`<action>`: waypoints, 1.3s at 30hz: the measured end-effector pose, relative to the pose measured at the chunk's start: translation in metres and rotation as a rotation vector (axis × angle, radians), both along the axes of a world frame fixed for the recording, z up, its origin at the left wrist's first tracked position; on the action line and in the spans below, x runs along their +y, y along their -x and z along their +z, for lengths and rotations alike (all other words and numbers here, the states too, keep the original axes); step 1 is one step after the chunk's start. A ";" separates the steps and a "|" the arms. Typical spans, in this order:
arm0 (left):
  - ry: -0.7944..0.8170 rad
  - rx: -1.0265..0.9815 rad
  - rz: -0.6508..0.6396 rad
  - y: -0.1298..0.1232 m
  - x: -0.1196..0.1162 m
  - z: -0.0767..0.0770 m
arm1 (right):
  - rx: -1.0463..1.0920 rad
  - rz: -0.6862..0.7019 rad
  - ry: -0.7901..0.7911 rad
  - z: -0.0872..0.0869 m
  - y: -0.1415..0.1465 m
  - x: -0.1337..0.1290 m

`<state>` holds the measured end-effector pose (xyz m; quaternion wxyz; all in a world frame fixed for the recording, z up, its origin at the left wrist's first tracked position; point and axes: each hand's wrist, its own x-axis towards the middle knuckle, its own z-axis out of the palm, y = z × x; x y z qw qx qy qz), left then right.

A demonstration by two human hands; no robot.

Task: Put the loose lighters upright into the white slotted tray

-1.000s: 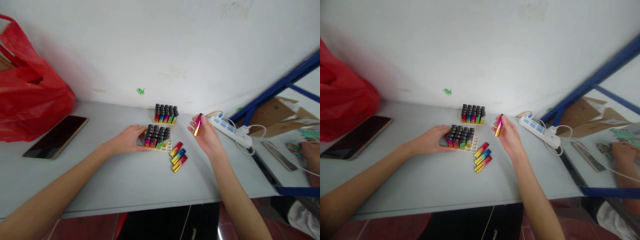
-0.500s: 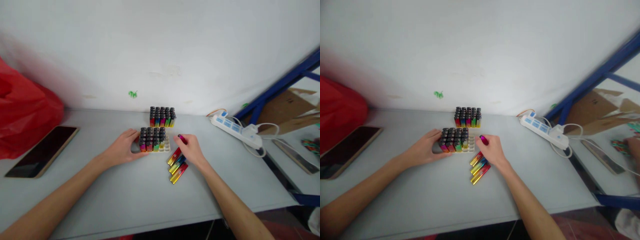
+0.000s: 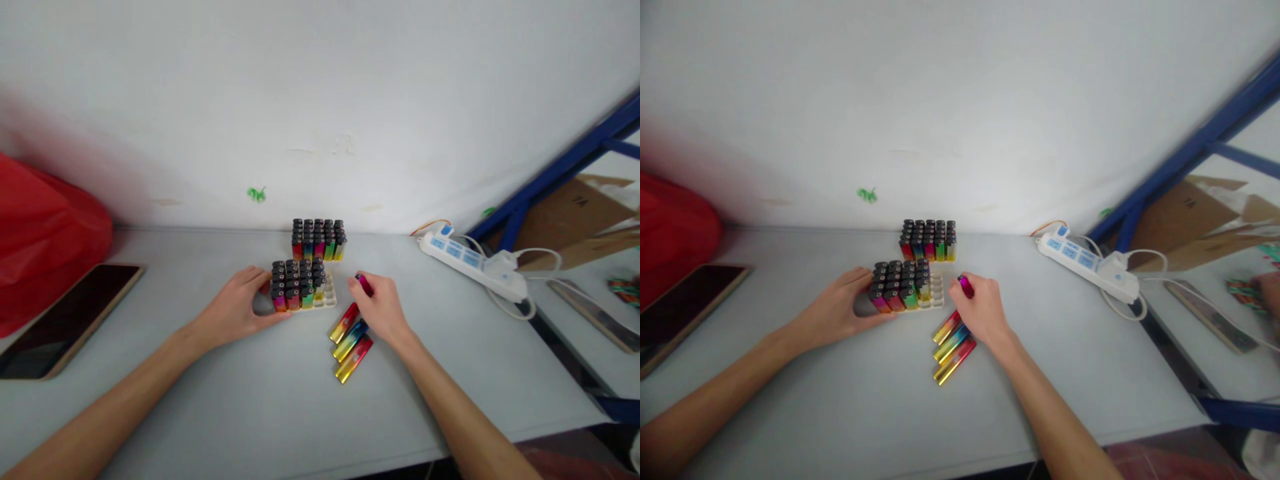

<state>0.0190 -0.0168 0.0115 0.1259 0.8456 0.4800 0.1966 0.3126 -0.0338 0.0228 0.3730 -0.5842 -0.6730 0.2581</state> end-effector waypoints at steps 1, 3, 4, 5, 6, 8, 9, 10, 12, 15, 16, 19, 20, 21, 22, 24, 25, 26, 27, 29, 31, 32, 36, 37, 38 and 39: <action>0.005 0.004 -0.004 0.000 0.000 0.000 | 0.006 -0.001 0.000 -0.001 0.000 0.000; 0.014 0.006 -0.011 0.000 0.000 0.000 | 0.013 0.003 -0.007 -0.001 0.001 -0.001; 0.019 0.006 -0.013 0.000 0.001 0.000 | 0.015 0.013 -0.012 0.000 0.001 -0.002; 0.023 0.005 -0.014 0.000 0.001 0.000 | 0.018 0.035 -0.014 0.001 0.000 -0.003; 0.026 0.004 -0.015 0.001 0.001 0.000 | 0.022 0.066 -0.015 0.004 -0.001 -0.004; 0.030 0.005 -0.021 0.002 0.002 0.000 | 0.011 0.163 -0.018 0.009 -0.004 -0.005; 0.034 0.007 -0.030 0.002 0.002 0.000 | -0.008 0.222 -0.028 0.012 -0.006 -0.005; 0.039 0.009 -0.041 0.003 0.003 0.000 | -0.033 0.277 -0.047 0.015 -0.009 -0.005; 0.051 0.011 -0.065 0.004 0.003 0.002 | -0.083 0.363 -0.105 0.019 -0.013 -0.006; 0.057 0.005 -0.069 0.005 0.003 0.003 | -0.131 0.414 -0.164 0.021 -0.013 -0.007; 0.058 0.002 -0.063 0.005 0.003 0.004 | -0.142 0.424 -0.161 0.020 -0.012 -0.008; 0.058 -0.013 -0.061 0.005 0.002 0.003 | -0.149 0.438 -0.127 0.016 -0.005 -0.011; 0.056 -0.015 -0.062 0.005 0.001 0.002 | -0.138 0.439 -0.121 0.014 -0.002 -0.011; 0.053 -0.016 -0.063 0.005 0.001 0.002 | -0.123 0.435 -0.122 0.012 0.000 -0.011; 0.052 -0.015 -0.065 0.005 0.001 0.002 | -0.107 0.432 -0.122 0.010 0.001 -0.011; 0.054 -0.013 -0.064 0.005 0.001 0.002 | -0.090 0.425 -0.108 0.007 0.003 -0.010; 0.054 -0.014 -0.065 0.005 0.000 0.002 | -0.094 0.420 -0.096 0.006 0.003 -0.010; 0.054 -0.014 -0.065 0.005 0.000 0.002 | -0.108 0.420 -0.086 0.005 0.003 -0.009; 0.052 -0.013 -0.065 0.005 0.000 0.003 | -0.129 0.424 -0.084 0.005 0.002 -0.009; 0.044 -0.004 -0.063 0.006 -0.001 0.003 | -0.179 0.456 -0.105 0.005 0.002 -0.009; 0.044 0.011 -0.064 0.006 -0.002 0.003 | -0.255 0.487 -0.144 0.005 0.005 -0.009; 0.046 0.014 -0.063 0.006 -0.003 0.002 | -0.307 0.487 -0.159 0.004 0.007 -0.009; 0.066 0.019 -0.051 0.007 -0.003 -0.002 | -0.492 0.362 -0.190 0.001 0.019 -0.010; 0.070 0.023 -0.050 0.007 -0.003 -0.002 | -0.502 0.337 -0.188 0.001 0.020 -0.010; 0.071 0.027 -0.053 0.007 -0.003 -0.002 | -0.491 0.338 -0.174 0.002 0.018 -0.010; 0.069 0.028 -0.060 0.007 -0.003 -0.001 | -0.459 0.371 -0.142 0.004 0.014 -0.010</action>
